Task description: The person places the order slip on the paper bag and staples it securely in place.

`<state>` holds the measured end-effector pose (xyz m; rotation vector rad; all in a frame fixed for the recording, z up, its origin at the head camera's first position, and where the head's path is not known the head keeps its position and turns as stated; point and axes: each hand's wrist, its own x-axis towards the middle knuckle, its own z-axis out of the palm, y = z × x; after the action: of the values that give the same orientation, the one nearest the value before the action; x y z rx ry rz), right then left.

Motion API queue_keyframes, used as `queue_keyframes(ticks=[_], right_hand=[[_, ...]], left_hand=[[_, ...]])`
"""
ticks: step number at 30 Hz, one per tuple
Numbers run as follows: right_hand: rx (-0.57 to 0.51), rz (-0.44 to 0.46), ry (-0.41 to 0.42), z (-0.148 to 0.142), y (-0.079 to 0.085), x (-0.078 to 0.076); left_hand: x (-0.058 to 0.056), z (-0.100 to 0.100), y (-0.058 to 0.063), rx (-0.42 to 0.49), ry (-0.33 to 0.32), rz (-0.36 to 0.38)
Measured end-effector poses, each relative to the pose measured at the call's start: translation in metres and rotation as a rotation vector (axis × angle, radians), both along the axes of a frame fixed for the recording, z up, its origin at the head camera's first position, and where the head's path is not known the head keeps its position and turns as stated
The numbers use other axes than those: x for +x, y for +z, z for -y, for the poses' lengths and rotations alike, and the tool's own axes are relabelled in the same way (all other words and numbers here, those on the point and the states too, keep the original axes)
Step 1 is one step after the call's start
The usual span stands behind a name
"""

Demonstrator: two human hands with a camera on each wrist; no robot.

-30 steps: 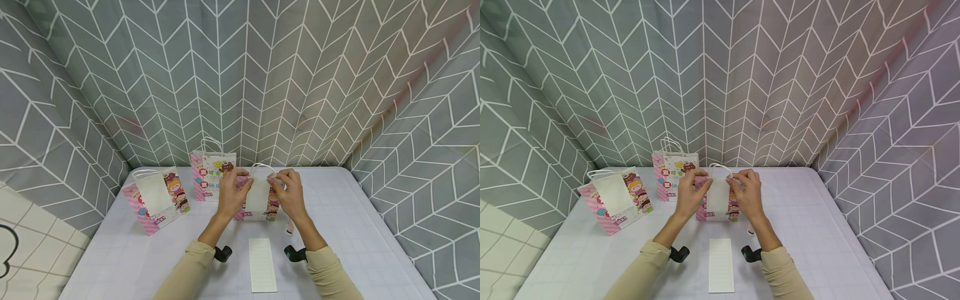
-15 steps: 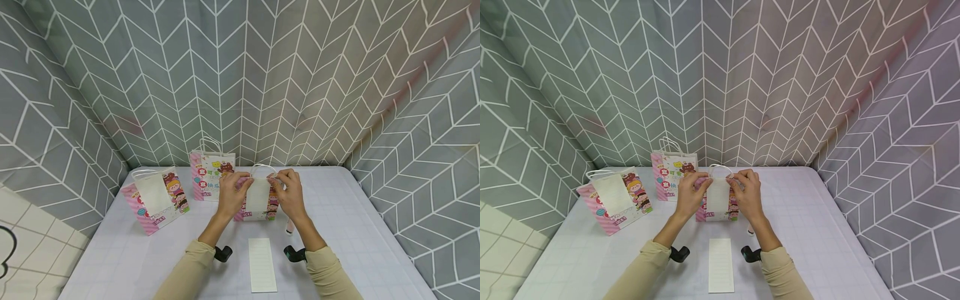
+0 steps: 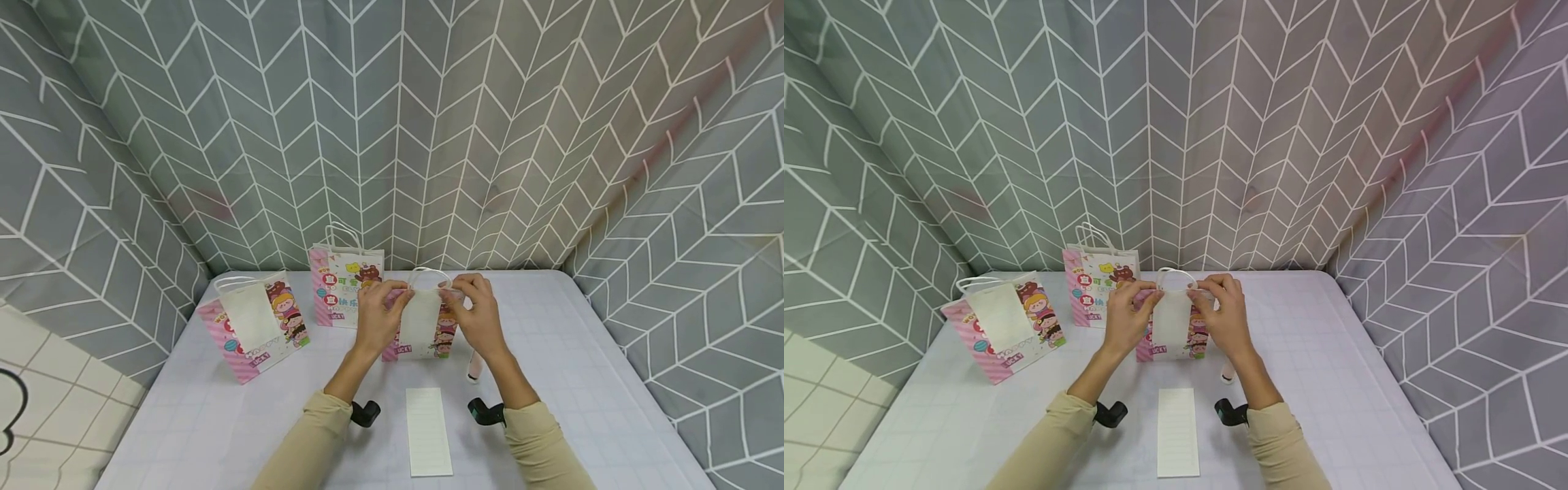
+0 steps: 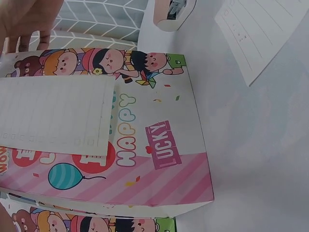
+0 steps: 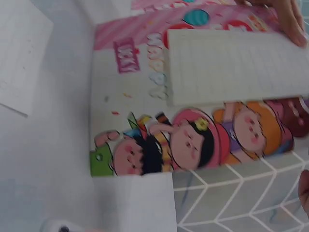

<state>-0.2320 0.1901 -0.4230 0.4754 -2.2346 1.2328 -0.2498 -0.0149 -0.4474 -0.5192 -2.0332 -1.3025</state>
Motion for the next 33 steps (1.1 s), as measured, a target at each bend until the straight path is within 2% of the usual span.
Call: queue_keyframes(ticks=[6, 10, 16, 21, 27, 33], right_hand=[[-0.007, 0.135, 0.003, -0.035, 0.001, 0.002], [0.078, 0.279, -0.004, -0.059, -0.011, 0.005], [0.298, 0.562, 0.118, -0.083, -0.034, 0.01], [0.346, 0.752, 0.19, -0.094, -0.05, 0.016], [0.332, 0.826, 0.216, -0.097, -0.059, 0.02], [0.314, 0.824, 0.234, -0.096, -0.067, 0.023]], left_hand=[[-0.001, 0.001, 0.0, 0.014, -0.004, -0.016], [0.0, 0.002, 0.001, 0.014, -0.006, -0.011], [0.0, 0.003, 0.001, 0.026, -0.01, 0.011], [-0.001, 0.001, 0.0, 0.033, -0.019, 0.012], [-0.002, 0.001, -0.001, 0.033, -0.021, -0.003], [-0.002, 0.001, 0.0, 0.025, -0.013, 0.005]])
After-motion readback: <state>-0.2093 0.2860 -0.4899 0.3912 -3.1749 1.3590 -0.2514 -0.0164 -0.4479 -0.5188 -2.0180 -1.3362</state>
